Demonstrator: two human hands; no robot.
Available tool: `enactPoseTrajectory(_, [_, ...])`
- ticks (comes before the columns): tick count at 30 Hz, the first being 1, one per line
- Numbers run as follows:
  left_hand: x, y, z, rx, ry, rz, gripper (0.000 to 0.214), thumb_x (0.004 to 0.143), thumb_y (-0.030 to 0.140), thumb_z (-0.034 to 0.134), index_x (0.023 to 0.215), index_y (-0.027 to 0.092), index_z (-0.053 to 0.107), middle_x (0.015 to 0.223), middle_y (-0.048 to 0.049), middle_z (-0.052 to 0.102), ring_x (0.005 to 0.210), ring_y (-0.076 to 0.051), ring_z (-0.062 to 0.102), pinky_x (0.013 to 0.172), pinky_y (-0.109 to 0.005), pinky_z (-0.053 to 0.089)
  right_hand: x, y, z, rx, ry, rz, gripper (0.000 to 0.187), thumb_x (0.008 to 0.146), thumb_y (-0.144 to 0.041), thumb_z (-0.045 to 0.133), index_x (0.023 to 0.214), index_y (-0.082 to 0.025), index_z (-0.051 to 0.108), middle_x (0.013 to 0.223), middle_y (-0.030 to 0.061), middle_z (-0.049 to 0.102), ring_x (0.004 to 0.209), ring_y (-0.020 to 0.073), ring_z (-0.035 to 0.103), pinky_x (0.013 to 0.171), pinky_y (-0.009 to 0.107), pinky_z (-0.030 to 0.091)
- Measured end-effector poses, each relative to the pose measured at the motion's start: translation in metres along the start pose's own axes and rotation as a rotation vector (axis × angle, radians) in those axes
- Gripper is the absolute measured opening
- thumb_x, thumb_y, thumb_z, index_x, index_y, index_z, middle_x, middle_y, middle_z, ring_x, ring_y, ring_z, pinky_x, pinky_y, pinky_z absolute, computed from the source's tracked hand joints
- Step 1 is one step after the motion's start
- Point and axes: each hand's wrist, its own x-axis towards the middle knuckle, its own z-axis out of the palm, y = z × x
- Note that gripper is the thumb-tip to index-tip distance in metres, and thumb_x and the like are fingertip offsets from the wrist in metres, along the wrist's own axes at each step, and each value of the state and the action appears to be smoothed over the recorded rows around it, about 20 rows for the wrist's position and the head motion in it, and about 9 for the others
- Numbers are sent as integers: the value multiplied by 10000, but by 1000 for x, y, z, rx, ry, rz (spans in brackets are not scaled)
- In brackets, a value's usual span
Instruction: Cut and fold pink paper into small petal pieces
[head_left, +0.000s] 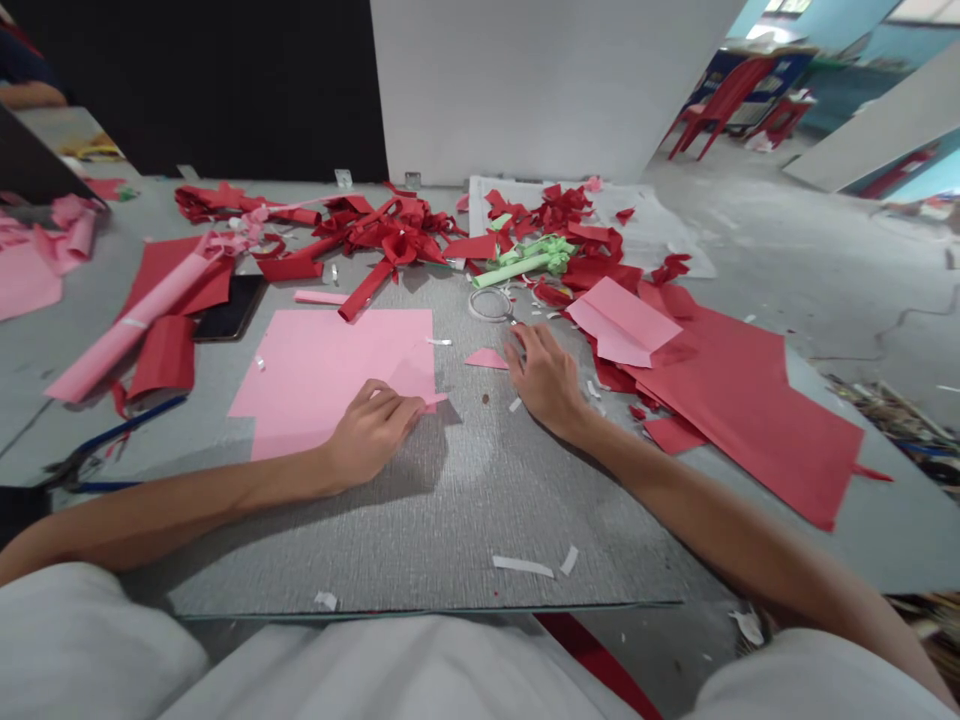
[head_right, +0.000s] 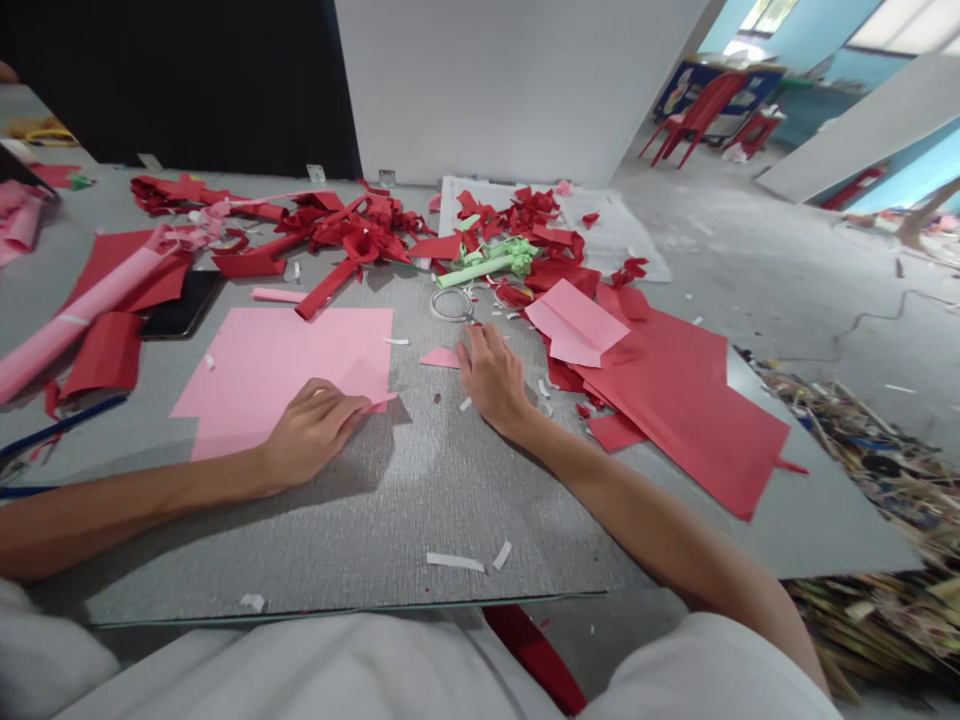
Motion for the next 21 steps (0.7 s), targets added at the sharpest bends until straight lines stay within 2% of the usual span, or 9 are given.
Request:
enactPoseTrajectory(2, [-1, 7, -2, -49, -33, 104, 292, 1098, 174, 415, 1026, 218, 695, 805, -32, 758, 749, -193, 692, 853, -346, 495, 2, 2, -2, -72, 6, 9, 238, 1042, -286, 534, 1201, -225, 700, 1120, 150, 682, 1000, 320, 644, 870, 485, 561])
enactPoseTrajectory(4, [-2, 13, -3, -63, -83, 125, 279, 1106, 196, 410, 1086, 222, 687, 922, -49, 787, 862, -206, 718, 891, -357, 497, 4, 3, -4, -117, -12, 23, 246, 1020, -236, 536, 1198, -214, 704, 1156, 175, 671, 1060, 356, 615, 918, 549, 538])
enactPoseTrajectory(7, [-3, 18, -4, 16, -131, -40, 258, 1100, 257, 432, 1199, 215, 666, 1161, -108, 779, 1090, -268, 702, 958, -416, 490, 5, -3, -8, -68, -74, -7, 246, 1022, -202, 517, 1167, -207, 715, 1192, 185, 666, 1115, 372, 600, 952, 572, 517])
enactPoseTrajectory(9, [-3, 17, -4, 62, -167, -161, 249, 1084, 313, 482, 1224, 207, 659, 1196, -130, 760, 1114, -304, 681, 936, -443, 488, 0, -15, -12, 37, -132, -109, 238, 1045, -216, 506, 1130, -226, 728, 1182, 156, 678, 1116, 337, 616, 981, 535, 521])
enactPoseTrajectory(13, [3, 11, -3, 31, -250, -273, 231, 1041, 383, 584, 1148, 203, 683, 1071, -113, 743, 1010, -309, 678, 894, -442, 471, -18, -47, -15, 291, -321, -322, 179, 1031, -294, 615, 1152, -226, 727, 1206, 129, 688, 1177, 297, 641, 1041, 494, 532])
enactPoseTrajectory(15, [7, 9, -5, -57, -278, -317, 200, 1026, 377, 603, 1060, 197, 686, 1011, -90, 730, 974, -288, 676, 892, -421, 471, -25, -59, -14, 357, -401, -333, 255, 982, -331, 706, 1203, -204, 712, 1293, 157, 672, 1258, 326, 620, 1061, 525, 527])
enactPoseTrajectory(17, [11, 9, -7, -190, -287, -366, 206, 1019, 362, 590, 920, 196, 660, 909, -56, 706, 884, -249, 660, 839, -374, 478, -28, -66, -13, 430, -416, -296, 197, 963, -304, 727, 1133, -206, 713, 1281, 150, 688, 1242, 321, 638, 1044, 514, 538])
enactPoseTrajectory(19, [15, 11, -10, -340, -279, -426, 276, 1022, 364, 553, 804, 202, 603, 755, -5, 631, 734, -196, 599, 732, -315, 458, -27, -68, -11, 539, -382, -212, 41, 976, -247, 685, 1003, -216, 689, 1118, 105, 733, 1048, 262, 703, 913, 424, 584])
enactPoseTrajectory(21, [18, 14, -13, -470, -254, -492, 319, 1019, 394, 525, 767, 205, 571, 642, 42, 517, 618, -156, 503, 640, -275, 404, -25, -68, -11, 634, -281, -108, 75, 996, -208, 637, 922, -225, 637, 900, 39, 717, 793, 189, 686, 731, 322, 570])
